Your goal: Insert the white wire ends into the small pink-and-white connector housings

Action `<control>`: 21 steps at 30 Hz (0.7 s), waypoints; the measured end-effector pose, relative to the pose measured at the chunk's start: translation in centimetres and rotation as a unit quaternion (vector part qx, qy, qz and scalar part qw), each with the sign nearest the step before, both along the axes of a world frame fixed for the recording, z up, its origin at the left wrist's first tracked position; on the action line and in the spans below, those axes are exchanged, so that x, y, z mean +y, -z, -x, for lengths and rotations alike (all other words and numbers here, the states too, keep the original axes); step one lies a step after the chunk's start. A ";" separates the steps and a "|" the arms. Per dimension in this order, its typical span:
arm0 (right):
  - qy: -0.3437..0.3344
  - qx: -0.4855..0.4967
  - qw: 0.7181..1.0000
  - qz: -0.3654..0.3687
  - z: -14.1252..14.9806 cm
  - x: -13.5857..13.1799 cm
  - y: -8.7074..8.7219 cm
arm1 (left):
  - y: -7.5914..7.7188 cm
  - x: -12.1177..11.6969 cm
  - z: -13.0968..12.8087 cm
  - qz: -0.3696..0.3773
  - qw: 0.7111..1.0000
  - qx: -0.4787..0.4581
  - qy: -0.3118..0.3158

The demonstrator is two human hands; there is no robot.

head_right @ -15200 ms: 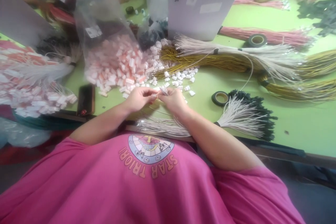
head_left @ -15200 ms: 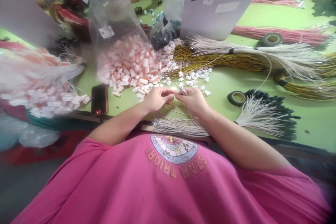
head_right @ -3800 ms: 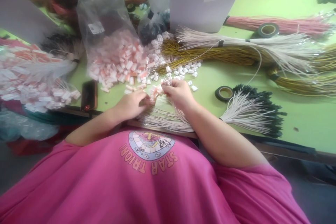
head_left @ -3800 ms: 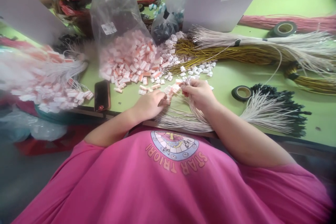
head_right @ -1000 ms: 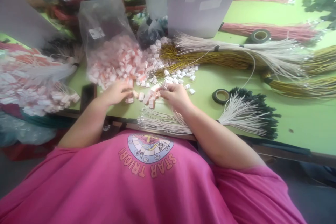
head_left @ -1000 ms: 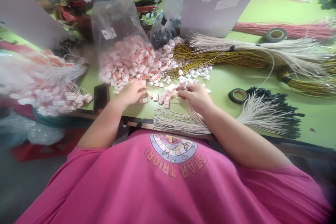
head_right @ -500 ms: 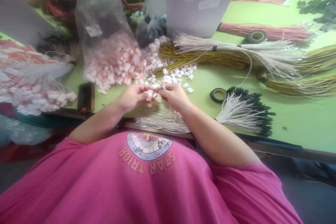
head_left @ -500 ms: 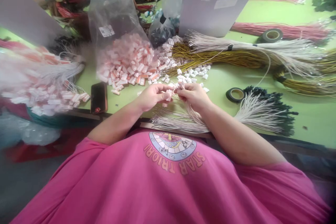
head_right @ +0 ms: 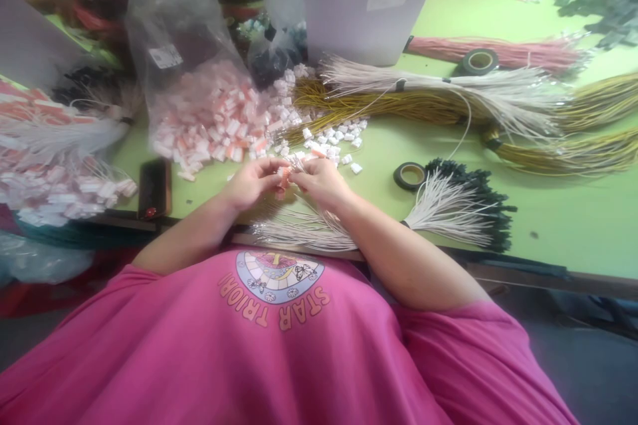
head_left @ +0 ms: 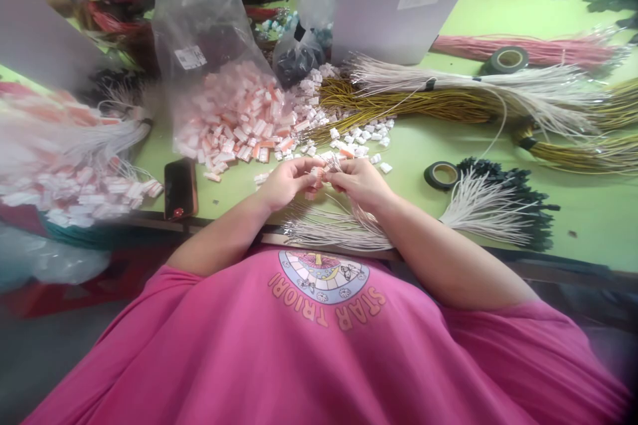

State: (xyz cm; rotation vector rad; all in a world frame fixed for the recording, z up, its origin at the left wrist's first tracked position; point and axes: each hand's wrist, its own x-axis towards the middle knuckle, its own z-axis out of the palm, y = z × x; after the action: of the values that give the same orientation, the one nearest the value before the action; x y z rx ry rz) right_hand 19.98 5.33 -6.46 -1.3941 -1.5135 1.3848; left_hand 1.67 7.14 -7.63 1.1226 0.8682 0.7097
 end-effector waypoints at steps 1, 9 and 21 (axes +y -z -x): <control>0.000 0.004 1.000 -0.001 0.1 0.0 -0.1 | 0.0 0.0 0.0 -0.003 1.000 0.000 0.001; -0.021 0.008 1.000 -0.015 0.2 0.1 -0.2 | 0.2 -0.2 0.2 -0.084 0.993 0.086 0.011; 0.000 -0.011 1.000 0.010 0.2 0.1 0.4 | -0.2 -0.6 0.2 -0.176 0.968 0.177 -0.019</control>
State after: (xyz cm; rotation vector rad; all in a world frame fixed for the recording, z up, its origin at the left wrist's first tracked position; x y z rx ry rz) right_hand 19.74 5.44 -6.83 -1.4256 -1.5164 1.3932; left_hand 1.52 6.57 -7.43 1.5876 1.0939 0.7235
